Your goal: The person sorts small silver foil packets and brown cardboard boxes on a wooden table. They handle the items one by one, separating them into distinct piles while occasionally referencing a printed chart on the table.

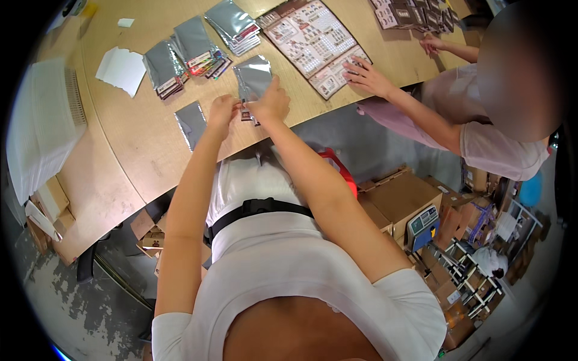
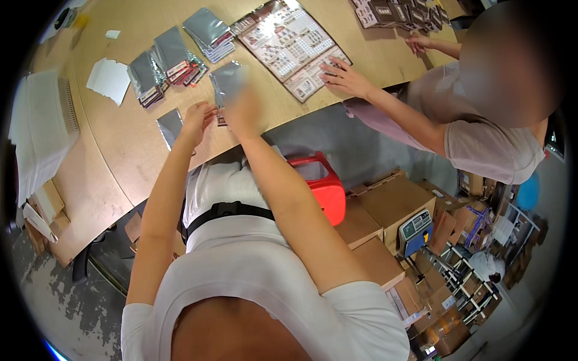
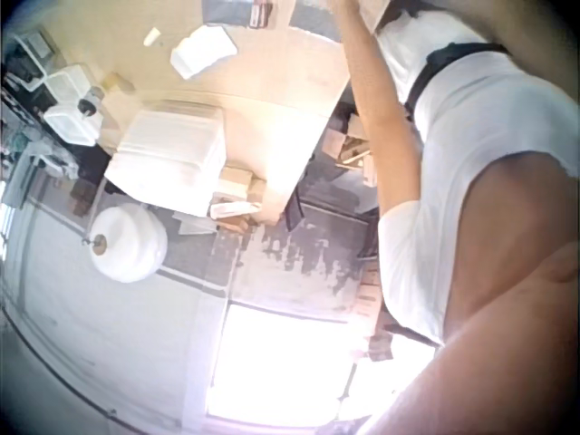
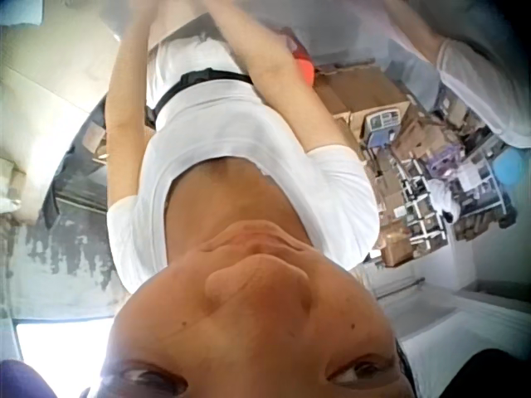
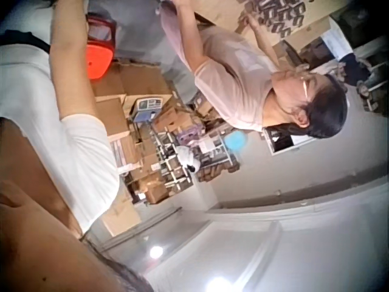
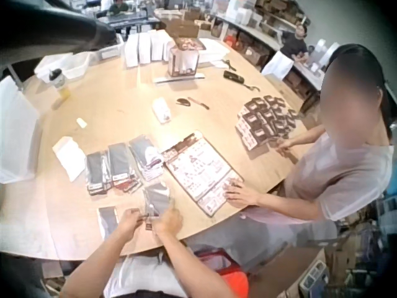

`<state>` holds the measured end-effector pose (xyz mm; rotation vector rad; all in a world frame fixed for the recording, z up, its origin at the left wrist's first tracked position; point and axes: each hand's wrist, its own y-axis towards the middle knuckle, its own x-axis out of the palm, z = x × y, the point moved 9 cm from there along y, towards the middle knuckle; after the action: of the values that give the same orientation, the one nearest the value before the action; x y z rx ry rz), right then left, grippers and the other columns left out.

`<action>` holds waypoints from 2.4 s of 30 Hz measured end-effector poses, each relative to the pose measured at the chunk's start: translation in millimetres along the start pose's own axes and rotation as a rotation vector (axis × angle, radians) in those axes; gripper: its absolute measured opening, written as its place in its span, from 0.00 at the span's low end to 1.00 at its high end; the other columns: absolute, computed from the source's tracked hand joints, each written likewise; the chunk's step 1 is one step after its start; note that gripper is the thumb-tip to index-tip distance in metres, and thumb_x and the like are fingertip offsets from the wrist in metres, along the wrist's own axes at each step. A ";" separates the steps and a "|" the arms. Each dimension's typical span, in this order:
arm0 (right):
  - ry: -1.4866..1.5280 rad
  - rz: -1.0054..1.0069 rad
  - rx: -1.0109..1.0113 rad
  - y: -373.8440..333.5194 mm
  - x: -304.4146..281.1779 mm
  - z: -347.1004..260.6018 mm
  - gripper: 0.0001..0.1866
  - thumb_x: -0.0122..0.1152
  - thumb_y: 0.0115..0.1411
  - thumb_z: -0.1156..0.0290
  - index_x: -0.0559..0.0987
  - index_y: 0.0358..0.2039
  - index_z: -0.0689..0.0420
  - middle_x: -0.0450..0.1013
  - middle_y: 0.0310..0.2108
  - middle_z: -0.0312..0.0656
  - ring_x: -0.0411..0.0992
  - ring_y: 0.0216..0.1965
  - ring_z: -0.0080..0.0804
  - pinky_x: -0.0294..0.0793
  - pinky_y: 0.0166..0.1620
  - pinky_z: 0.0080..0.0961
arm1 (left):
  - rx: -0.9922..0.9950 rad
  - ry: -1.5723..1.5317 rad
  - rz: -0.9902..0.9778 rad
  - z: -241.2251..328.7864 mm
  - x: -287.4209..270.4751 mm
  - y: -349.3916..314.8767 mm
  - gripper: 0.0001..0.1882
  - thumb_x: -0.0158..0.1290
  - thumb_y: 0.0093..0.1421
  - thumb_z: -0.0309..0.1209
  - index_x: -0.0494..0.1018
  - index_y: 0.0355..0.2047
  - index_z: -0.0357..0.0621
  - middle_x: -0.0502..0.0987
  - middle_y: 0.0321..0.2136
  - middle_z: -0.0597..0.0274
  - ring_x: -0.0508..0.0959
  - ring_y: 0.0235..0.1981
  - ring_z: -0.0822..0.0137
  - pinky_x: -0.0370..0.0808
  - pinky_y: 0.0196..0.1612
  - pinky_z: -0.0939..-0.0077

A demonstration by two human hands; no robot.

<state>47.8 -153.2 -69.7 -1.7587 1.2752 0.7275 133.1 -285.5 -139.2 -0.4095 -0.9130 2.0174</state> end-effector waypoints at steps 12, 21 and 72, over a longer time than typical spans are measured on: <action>0.420 -0.128 -0.024 12.4 -5.1 16.4 0.27 0.68 0.33 0.61 0.70 0.32 0.65 0.69 0.27 0.51 0.70 0.31 0.46 0.68 0.33 0.35 | 0.030 0.383 -0.185 -2.0 35.3 7.1 0.18 0.43 0.56 0.43 0.70 0.35 0.41 0.71 0.27 0.66 0.68 0.29 0.78 0.61 0.32 0.85; 1.062 -0.646 -0.011 25.6 21.6 26.0 0.21 0.60 0.47 0.73 0.65 0.40 0.68 0.66 0.33 0.40 0.67 0.33 0.25 0.69 0.38 0.21 | -0.006 -0.119 -0.137 12.8 51.4 -22.5 0.17 0.48 0.54 0.33 0.65 0.42 0.36 0.71 0.37 0.59 0.70 0.40 0.69 0.66 0.44 0.74; 1.266 -0.722 0.088 69.1 -16.1 72.1 0.18 0.55 0.52 0.78 0.65 0.44 0.64 0.65 0.39 0.37 0.63 0.39 0.16 0.66 0.41 0.16 | -0.112 -0.566 0.048 -16.5 88.6 -37.8 0.10 0.47 0.50 0.26 0.71 0.27 0.29 0.75 0.24 0.51 0.75 0.24 0.63 0.73 0.28 0.74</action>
<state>-21.8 -93.0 -111.6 -2.4266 1.1501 -0.9986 113.4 -192.1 -118.3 0.0960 -1.3697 2.1720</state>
